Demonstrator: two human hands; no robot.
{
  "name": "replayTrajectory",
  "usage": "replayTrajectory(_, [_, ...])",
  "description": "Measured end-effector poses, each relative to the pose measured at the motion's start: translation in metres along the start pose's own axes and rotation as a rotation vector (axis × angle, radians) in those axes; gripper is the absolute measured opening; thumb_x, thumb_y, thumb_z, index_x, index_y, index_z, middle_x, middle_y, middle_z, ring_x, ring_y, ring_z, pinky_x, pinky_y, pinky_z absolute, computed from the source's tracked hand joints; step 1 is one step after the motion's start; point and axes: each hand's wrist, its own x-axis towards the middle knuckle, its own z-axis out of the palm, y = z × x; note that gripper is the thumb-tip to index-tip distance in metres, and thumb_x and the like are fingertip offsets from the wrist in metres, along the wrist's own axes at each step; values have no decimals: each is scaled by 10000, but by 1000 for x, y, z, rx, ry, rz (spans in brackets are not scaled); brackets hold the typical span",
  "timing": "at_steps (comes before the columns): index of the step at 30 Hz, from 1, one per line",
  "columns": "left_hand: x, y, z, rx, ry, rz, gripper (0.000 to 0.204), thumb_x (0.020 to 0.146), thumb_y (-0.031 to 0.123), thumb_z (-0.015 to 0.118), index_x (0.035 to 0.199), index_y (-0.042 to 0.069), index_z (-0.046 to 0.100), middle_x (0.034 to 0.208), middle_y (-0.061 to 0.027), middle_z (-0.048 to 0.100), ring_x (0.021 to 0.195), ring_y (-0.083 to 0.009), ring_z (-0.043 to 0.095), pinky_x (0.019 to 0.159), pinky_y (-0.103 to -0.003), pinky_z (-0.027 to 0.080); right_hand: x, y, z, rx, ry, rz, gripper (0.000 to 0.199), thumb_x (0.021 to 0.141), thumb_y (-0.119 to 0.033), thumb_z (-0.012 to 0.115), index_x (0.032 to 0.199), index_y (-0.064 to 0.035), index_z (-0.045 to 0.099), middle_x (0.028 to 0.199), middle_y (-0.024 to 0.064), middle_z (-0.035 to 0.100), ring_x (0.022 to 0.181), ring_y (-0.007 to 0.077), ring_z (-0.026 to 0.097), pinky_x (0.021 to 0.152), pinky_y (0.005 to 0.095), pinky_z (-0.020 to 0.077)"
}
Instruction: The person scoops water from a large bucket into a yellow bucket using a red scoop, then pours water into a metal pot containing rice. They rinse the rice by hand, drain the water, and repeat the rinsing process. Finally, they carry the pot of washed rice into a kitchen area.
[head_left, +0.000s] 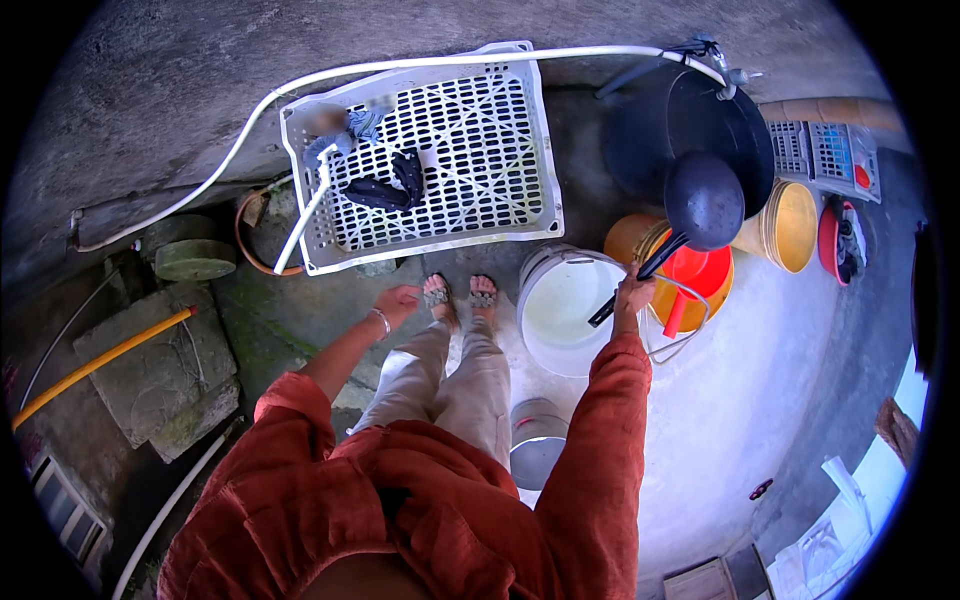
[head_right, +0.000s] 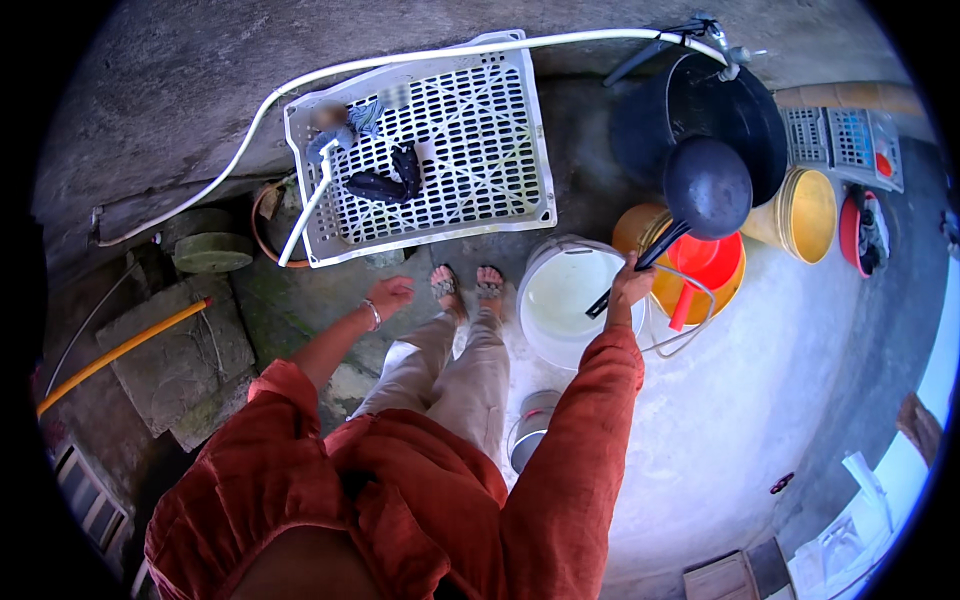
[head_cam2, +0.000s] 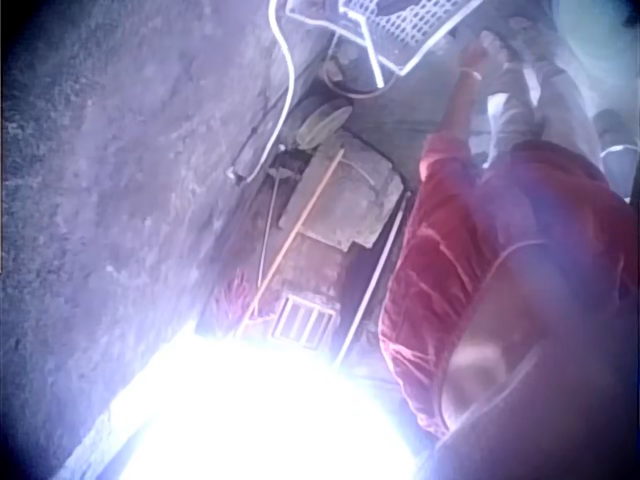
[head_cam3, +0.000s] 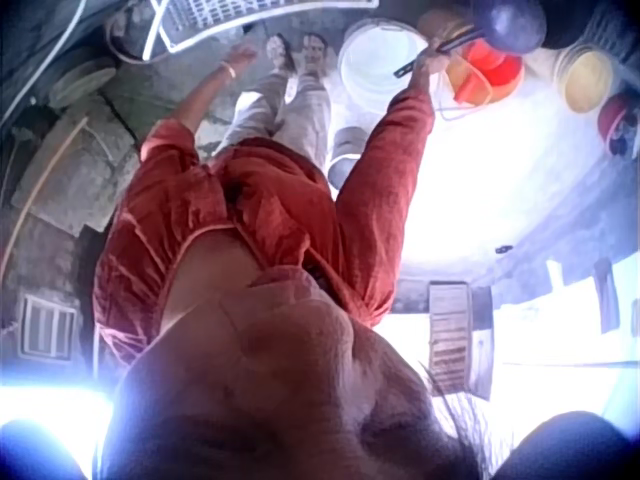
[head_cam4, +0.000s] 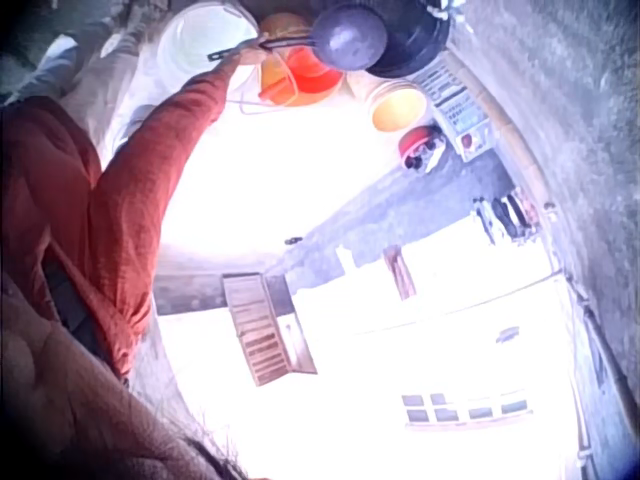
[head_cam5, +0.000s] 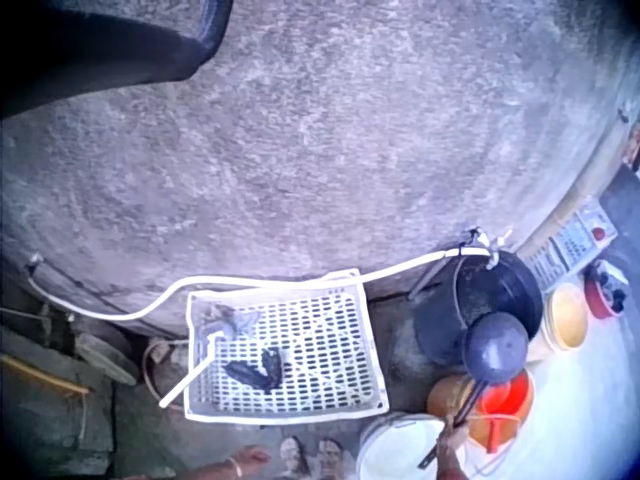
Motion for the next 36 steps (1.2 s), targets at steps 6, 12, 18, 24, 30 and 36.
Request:
replayTrajectory(6, [3, -29, -6, 52, 65, -3, 341, 721, 72, 586, 1058, 40, 541, 883, -99, 625, 766, -150, 589, 689, -269, 476, -9, -41, -4, 160, -157, 178, 339, 768, -240, 610, 897, 61, 517, 684, 132, 582, 597, 235, 570, 581, 343, 455])
replayTrajectory(12, [0, -22, -4, 123, 73, -23, 335, 714, 106, 596, 1045, 65, 557, 878, -89, 628, 774, -142, 590, 699, -268, 473, 6, -22, 20, 321, -72, 178, 344, 728, -200, 666, 909, 75, 567, 790, 146, 607, 669, 238, 580, 622, 319, 456])
replayTrajectory(18, [-3, -5, -3, 87, 24, -34, 312, 722, 87, 580, 1033, 67, 561, 877, -90, 628, 791, -149, 587, 716, -265, 467, 14, 2, 41, 282, 81, 100, 377, 696, -262, 693, 789, 85, 579, 703, 114, 581, 577, 210, 543, 531, 336, 434])
replayTrajectory(24, [8, -28, 3, 3, 22, -49, 312, 728, 56, 565, 1039, 51, 550, 904, -99, 619, 823, -154, 581, 732, -268, 461, 4, -29, 32, 105, 28, 250, 417, 670, -274, 713, 806, 99, 586, 749, 152, 599, 626, 239, 547, 579, 345, 431])
replayTrajectory(30, [9, -14, 4, 65, 6, -56, 325, 731, 53, 565, 1055, 46, 540, 911, -97, 617, 830, -149, 579, 740, -264, 455, 7, -20, 39, 204, 26, 302, 520, 592, -206, 782, 901, 114, 512, 850, 165, 591, 684, 237, 574, 639, 332, 466])
replayTrajectory(36, [12, -18, 8, 107, 22, -29, 305, 741, 55, 563, 1046, 48, 546, 910, -92, 618, 831, -145, 578, 733, -267, 459, -1, -28, 42, 193, 13, 363, 842, 583, -250, 788, 1107, 138, 255, 997, 203, 521, 837, 261, 554, 724, 311, 457])
